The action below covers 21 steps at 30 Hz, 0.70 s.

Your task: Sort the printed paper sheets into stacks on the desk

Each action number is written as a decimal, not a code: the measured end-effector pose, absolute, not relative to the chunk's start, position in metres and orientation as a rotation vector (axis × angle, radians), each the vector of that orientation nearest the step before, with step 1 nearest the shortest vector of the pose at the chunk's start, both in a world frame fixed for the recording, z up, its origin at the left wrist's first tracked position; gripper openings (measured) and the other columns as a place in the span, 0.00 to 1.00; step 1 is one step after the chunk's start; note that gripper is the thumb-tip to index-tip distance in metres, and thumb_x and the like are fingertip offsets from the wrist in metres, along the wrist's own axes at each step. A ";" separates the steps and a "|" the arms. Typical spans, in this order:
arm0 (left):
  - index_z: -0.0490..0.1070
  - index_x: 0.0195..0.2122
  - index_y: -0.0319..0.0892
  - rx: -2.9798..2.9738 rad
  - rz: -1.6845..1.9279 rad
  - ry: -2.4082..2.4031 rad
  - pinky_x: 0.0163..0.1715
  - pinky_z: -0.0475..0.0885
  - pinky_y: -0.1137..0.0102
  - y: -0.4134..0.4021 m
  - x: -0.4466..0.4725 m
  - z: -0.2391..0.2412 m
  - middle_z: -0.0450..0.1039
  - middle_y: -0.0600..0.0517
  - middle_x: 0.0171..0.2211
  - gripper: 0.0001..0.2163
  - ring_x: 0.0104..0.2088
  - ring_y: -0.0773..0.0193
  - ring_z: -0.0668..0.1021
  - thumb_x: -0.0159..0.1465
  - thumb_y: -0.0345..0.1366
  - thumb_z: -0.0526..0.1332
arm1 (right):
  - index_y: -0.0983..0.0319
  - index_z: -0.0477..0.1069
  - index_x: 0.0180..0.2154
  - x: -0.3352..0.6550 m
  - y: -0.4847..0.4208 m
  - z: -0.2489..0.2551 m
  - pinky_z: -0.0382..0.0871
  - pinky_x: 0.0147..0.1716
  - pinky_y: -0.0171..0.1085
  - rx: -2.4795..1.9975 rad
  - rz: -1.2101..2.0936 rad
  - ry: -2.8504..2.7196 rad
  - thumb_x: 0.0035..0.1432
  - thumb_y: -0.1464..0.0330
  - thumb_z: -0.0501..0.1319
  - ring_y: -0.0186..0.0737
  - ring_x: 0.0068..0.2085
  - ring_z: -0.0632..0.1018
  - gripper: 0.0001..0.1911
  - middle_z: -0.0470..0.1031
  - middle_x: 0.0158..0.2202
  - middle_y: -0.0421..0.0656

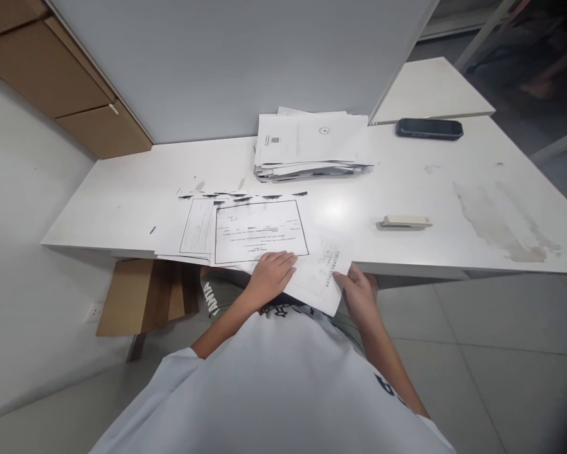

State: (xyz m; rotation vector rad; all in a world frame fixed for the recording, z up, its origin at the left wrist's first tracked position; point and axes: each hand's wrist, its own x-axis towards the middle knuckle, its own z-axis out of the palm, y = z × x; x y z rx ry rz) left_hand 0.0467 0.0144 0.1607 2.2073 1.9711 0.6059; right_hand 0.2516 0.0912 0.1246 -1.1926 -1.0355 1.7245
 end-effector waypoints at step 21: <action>0.73 0.46 0.43 2.686 0.418 1.537 0.49 0.69 0.60 0.031 0.032 0.148 0.77 0.46 0.42 0.14 0.44 0.58 0.76 0.71 0.34 0.48 | 0.58 0.68 0.59 0.249 0.162 0.151 0.73 0.41 0.47 -1.401 1.391 -1.793 0.52 0.63 0.60 0.47 0.37 0.79 0.31 0.80 0.37 0.44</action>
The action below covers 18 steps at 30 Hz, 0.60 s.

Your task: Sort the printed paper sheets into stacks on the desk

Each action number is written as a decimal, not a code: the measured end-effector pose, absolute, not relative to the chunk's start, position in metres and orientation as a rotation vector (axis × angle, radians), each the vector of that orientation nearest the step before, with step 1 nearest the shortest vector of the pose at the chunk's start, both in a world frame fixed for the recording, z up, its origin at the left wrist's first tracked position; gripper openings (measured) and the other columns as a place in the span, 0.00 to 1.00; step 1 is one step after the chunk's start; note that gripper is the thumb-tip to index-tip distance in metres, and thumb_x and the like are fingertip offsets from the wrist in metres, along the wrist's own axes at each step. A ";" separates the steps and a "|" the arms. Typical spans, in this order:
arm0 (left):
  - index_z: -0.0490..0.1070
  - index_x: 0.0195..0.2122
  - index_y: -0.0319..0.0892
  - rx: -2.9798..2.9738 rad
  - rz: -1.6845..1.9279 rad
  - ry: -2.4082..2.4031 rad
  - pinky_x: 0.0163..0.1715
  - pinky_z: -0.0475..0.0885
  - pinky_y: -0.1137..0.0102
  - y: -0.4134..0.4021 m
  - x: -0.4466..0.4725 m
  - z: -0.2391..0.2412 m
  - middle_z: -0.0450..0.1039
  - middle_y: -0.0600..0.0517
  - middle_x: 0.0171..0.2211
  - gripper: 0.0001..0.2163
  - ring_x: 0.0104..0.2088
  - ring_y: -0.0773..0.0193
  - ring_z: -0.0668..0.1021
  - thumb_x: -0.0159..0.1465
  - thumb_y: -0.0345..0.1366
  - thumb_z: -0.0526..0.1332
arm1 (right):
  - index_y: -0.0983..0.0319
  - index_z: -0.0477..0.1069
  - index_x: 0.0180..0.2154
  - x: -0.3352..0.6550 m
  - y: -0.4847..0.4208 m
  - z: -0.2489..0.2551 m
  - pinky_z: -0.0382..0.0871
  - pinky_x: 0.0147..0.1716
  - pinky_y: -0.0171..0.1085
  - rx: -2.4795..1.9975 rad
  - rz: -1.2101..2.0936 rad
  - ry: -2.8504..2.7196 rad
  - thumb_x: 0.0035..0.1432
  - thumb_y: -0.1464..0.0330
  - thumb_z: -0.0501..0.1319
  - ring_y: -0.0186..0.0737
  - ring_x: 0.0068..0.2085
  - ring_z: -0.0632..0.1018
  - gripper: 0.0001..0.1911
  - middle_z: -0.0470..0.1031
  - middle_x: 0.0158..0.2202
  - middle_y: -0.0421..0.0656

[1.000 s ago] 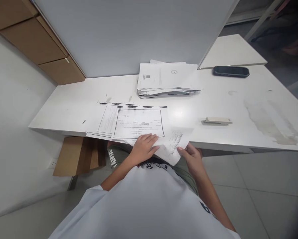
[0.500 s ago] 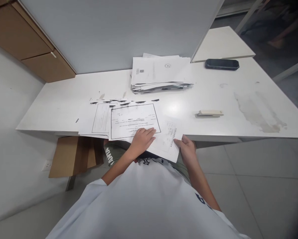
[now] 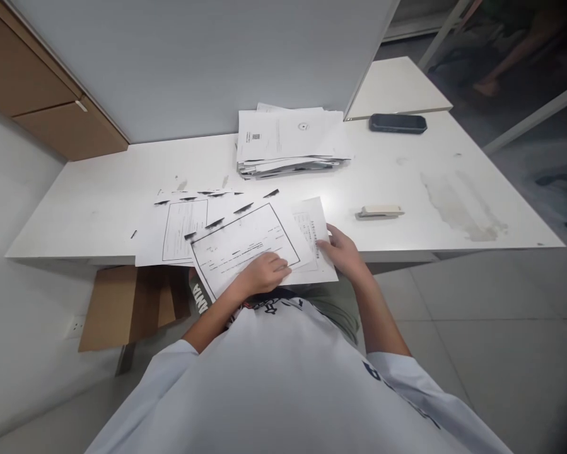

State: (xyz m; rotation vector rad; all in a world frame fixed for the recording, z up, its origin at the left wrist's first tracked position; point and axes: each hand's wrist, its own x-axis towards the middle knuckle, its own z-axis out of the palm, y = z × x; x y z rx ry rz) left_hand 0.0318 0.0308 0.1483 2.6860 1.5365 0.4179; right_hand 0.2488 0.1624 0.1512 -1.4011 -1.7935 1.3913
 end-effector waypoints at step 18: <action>0.42 0.71 0.40 2.485 0.053 1.418 0.68 0.41 0.51 0.091 0.055 0.164 0.40 0.42 0.72 0.35 0.71 0.52 0.44 0.69 0.54 0.50 | 0.58 0.70 0.54 0.247 0.183 0.142 0.74 0.42 0.45 -1.127 1.687 -1.555 0.53 0.57 0.64 0.46 0.41 0.79 0.28 0.80 0.43 0.45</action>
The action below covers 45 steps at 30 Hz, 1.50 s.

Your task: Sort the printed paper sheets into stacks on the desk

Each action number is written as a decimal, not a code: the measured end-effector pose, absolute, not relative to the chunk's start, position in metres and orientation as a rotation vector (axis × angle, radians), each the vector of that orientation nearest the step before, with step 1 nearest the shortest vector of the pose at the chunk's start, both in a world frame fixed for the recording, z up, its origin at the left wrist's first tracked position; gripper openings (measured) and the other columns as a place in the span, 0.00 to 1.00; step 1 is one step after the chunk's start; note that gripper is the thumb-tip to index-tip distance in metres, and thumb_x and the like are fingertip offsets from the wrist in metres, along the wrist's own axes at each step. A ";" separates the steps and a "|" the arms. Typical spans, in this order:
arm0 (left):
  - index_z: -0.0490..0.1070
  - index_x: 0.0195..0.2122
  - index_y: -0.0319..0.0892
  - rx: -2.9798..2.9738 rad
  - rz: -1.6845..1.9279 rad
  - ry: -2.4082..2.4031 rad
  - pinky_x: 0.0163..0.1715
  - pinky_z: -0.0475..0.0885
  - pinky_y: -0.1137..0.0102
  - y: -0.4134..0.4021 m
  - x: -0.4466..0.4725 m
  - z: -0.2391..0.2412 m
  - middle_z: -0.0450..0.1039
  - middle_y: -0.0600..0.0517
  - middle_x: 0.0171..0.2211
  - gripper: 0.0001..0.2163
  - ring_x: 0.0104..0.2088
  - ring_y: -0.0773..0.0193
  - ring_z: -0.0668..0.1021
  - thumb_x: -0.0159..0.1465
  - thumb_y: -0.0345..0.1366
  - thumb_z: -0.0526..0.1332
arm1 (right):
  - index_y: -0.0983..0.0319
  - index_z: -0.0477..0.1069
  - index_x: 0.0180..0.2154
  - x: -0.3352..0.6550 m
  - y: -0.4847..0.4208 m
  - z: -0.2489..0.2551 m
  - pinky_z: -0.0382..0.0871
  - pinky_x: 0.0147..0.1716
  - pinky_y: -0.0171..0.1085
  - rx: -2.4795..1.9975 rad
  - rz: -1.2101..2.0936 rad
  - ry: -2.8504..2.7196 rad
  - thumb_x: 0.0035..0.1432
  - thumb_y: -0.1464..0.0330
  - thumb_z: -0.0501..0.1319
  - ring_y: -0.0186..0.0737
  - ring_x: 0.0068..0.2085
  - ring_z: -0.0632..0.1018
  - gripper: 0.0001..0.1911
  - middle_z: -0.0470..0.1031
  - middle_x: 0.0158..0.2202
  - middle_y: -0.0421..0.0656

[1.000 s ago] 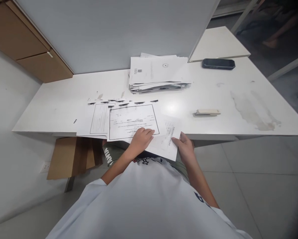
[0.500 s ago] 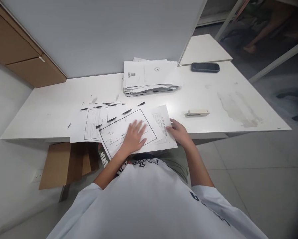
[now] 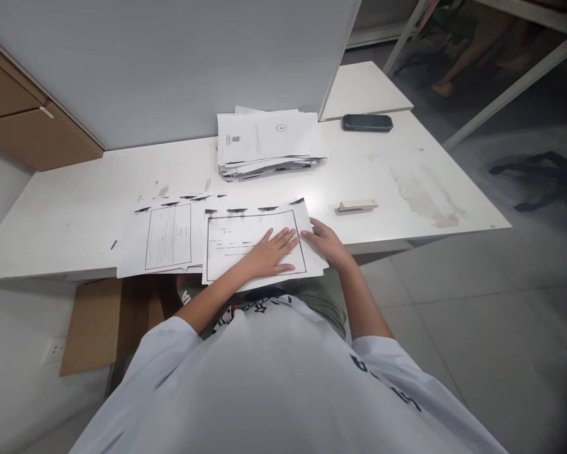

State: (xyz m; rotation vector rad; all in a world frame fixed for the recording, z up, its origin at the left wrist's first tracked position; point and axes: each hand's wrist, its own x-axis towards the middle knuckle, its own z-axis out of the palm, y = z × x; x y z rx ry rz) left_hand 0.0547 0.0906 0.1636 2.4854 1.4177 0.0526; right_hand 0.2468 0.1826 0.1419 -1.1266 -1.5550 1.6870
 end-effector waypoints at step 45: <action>0.66 0.54 0.44 1.124 1.408 2.059 0.57 0.70 0.60 0.042 -0.016 0.188 0.72 0.45 0.54 0.17 0.56 0.55 0.74 0.66 0.41 0.58 | 0.57 0.62 0.55 0.279 0.164 0.152 0.70 0.46 0.41 -1.198 1.143 -1.389 0.55 0.57 0.61 0.42 0.43 0.75 0.27 0.73 0.42 0.43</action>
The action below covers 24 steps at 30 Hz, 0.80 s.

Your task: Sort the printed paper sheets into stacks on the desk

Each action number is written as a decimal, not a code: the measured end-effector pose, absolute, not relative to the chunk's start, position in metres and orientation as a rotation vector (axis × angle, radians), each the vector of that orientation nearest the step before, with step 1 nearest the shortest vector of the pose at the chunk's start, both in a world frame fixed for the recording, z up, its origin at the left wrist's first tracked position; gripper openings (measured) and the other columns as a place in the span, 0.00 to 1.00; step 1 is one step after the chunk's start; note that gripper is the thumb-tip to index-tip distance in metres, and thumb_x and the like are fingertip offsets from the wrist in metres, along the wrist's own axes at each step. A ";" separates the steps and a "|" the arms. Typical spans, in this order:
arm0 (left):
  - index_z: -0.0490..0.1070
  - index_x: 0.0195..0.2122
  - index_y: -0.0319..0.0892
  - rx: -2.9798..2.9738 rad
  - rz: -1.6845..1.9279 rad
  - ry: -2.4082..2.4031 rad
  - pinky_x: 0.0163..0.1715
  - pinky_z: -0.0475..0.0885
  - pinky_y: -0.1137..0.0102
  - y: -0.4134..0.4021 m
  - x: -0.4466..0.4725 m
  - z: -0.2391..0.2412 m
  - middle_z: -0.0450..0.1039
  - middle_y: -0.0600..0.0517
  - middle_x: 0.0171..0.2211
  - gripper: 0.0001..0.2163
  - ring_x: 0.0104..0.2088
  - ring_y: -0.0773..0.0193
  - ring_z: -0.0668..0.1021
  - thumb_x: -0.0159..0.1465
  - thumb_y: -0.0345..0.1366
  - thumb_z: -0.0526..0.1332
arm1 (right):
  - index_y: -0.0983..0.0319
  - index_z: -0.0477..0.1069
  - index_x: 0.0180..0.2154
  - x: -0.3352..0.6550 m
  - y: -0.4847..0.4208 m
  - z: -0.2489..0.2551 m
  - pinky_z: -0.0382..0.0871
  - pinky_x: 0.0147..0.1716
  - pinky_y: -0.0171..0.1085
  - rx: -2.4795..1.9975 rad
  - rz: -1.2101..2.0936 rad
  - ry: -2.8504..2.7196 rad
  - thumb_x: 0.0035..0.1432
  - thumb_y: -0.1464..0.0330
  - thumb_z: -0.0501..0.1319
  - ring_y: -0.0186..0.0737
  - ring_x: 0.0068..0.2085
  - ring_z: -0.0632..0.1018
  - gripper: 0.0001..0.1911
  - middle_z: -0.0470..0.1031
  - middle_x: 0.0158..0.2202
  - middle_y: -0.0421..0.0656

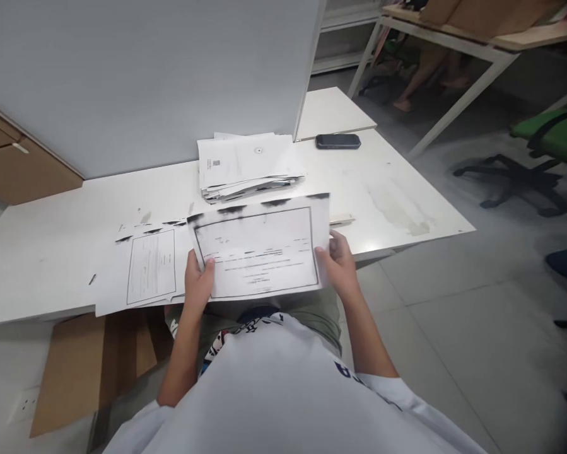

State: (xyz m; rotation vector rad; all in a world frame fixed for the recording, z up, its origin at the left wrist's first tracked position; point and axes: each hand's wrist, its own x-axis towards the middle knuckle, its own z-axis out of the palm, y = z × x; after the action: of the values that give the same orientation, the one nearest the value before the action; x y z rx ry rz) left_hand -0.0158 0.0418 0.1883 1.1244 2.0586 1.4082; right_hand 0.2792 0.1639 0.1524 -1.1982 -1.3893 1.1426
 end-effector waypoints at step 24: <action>0.52 0.69 0.45 1.239 0.935 2.097 0.44 0.73 0.63 0.098 0.002 0.163 0.75 0.46 0.45 0.32 0.39 0.58 0.80 0.63 0.39 0.59 | 0.60 0.70 0.48 0.325 0.205 0.120 0.71 0.48 0.48 -1.488 0.913 -1.218 0.53 0.60 0.57 0.46 0.47 0.76 0.21 0.76 0.46 0.48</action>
State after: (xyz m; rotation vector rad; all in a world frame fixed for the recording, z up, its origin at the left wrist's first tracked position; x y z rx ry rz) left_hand 0.0019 0.0978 0.1629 1.2386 2.0972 0.9354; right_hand 0.3252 0.2053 0.1203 -1.4878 -1.2180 0.9132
